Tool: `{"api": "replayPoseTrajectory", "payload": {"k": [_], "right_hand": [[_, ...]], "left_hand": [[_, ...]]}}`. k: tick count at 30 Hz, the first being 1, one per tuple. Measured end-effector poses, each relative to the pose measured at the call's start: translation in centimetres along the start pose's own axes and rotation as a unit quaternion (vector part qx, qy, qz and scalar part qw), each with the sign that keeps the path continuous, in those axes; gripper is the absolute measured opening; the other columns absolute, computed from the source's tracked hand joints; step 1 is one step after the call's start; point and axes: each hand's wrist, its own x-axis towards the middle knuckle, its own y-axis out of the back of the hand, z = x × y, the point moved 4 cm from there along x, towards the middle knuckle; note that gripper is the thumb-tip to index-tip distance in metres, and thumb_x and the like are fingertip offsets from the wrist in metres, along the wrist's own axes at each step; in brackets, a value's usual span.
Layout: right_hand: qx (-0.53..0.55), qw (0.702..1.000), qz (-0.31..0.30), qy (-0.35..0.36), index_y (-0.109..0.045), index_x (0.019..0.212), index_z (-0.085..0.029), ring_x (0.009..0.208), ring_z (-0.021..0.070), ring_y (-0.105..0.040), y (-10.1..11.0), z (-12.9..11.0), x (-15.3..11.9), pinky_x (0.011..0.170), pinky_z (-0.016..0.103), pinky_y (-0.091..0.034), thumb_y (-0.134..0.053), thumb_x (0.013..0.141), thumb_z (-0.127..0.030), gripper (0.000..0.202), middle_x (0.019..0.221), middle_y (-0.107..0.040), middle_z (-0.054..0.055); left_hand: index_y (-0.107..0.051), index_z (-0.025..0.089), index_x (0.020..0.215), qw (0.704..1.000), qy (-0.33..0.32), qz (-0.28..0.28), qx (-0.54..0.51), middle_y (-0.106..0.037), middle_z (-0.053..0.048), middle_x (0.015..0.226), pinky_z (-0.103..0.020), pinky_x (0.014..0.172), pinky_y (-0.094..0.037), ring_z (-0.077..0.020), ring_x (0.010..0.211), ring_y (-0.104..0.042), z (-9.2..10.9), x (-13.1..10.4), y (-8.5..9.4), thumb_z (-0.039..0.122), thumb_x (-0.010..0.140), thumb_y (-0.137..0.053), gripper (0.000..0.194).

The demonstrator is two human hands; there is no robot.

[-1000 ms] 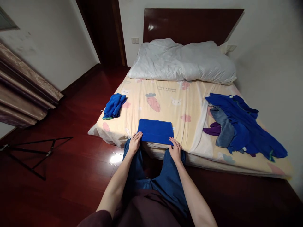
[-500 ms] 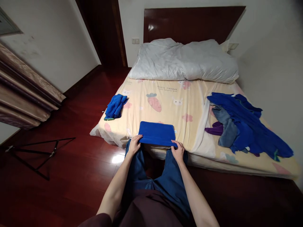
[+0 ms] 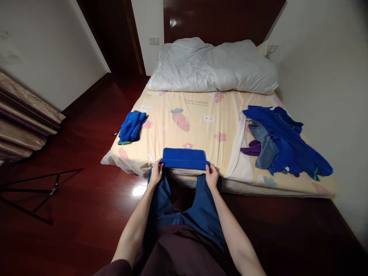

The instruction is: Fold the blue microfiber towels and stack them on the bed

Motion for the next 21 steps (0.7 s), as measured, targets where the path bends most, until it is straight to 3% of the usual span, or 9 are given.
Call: {"api": "replayPoseTrajectory", "payload": {"k": [7, 21], "right_hand": [[-0.007, 1.0, -0.005, 0.002, -0.076, 0.098, -0.014, 0.073, 0.0209, -0.061, -0.21, 0.07, 0.21, 0.074, 0.035, -0.054, -0.054, 0.091, -0.068, 0.059, 0.083, -0.066, 0.01], [0.006, 1.0, -0.003, -0.008, -0.076, 0.099, -0.012, 0.073, 0.0219, -0.063, -0.16, -0.17, 0.15, 0.073, 0.036, -0.054, -0.054, 0.09, -0.067, 0.06, 0.085, -0.067, 0.012]], "left_hand": [[-0.05, 0.019, 0.14, 0.999, 0.029, 0.015, -0.024, -0.068, -0.014, 0.121, -0.04, 0.093, -0.057, -0.0202, 0.098, -0.069, -0.06, 0.18, -0.28, 0.04, 0.103, -0.046, 0.043], [-0.053, 0.017, 0.135, 1.0, 0.014, 0.017, 0.008, -0.068, -0.015, 0.122, -0.043, 0.098, -0.055, -0.0231, 0.104, -0.068, 0.05, 0.11, -0.25, 0.038, 0.102, -0.047, 0.039]]}}
